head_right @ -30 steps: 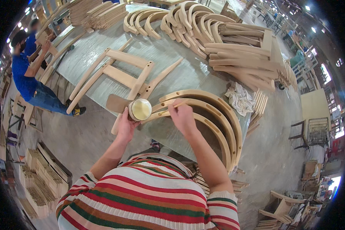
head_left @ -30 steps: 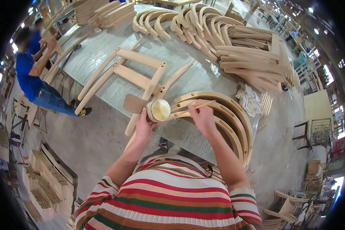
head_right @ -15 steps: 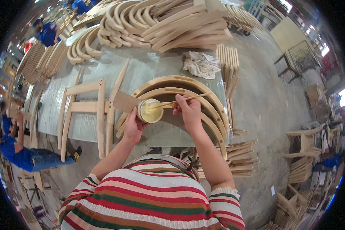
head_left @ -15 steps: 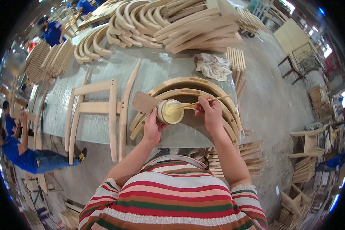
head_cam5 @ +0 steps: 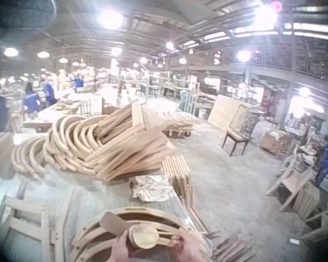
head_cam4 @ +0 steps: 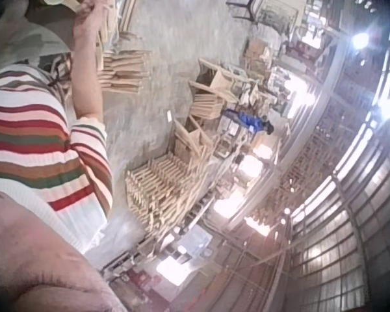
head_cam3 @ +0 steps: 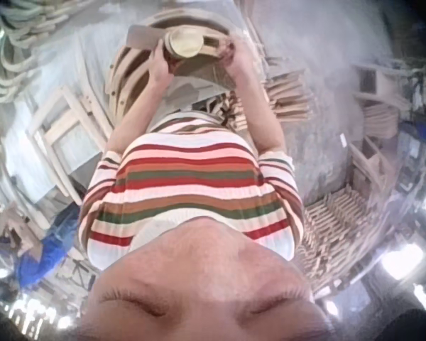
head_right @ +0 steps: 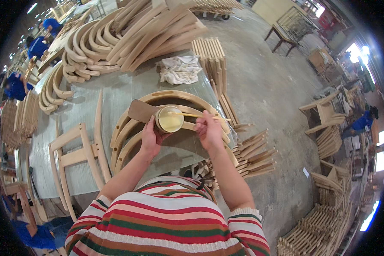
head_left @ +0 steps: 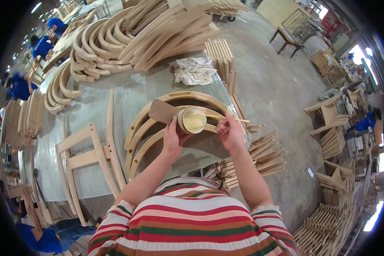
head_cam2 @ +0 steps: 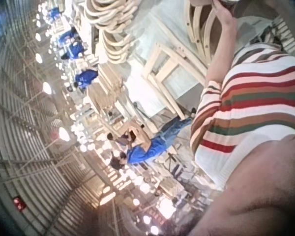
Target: The person applies a yellowish finish to curved wooden chair parts using a brush and a small container. They dip the brush into the container and coat the wood surfaces, then place the treated parts onto a stack. The person also moves stacks of wooden parts around the workshop floor.
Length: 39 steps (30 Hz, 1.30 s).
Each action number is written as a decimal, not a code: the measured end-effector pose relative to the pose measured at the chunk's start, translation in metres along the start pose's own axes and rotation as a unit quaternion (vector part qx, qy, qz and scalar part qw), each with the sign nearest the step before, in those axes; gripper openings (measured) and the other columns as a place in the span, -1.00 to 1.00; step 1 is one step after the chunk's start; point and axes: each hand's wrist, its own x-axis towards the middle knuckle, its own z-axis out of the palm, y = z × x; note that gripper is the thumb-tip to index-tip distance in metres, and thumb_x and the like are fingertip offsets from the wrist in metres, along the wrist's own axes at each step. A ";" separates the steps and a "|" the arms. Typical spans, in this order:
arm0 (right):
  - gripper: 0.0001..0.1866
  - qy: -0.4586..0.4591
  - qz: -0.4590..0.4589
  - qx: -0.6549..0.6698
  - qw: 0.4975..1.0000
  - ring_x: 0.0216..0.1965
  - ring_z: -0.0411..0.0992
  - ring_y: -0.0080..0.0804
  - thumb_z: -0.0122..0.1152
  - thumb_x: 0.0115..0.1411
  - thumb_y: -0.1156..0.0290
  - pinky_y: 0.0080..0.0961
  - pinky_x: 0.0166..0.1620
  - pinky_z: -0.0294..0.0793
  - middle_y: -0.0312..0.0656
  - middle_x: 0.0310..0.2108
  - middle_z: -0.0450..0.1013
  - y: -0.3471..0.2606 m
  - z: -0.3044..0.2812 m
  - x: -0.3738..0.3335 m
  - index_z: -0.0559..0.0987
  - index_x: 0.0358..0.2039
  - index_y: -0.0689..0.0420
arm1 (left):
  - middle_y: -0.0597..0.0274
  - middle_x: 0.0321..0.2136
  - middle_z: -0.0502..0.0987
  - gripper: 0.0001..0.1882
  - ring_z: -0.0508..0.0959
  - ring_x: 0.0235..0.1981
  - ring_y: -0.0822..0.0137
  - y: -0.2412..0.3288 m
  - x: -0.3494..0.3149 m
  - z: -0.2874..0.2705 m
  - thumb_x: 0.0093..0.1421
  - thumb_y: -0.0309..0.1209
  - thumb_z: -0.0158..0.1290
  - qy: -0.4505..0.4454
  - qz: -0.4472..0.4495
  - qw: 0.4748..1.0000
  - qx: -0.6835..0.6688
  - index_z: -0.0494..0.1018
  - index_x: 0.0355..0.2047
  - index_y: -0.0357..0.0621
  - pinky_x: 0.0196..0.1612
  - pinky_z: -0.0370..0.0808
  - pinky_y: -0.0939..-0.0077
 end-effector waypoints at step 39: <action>-0.82 -0.009 -0.302 -0.743 0.598 -0.45 0.40 0.07 0.08 0.11 0.34 -0.14 -0.40 0.36 0.07 -0.54 0.40 -0.071 -0.027 0.050 0.38 -0.43 0.18 | 0.20 -0.15 0.46 -0.64 0.53 -0.18 0.29 0.010 0.007 -0.045 0.31 -0.15 -0.27 0.049 -0.011 0.998 -0.027 0.24 -0.02 -0.11 -0.18 0.54 0.29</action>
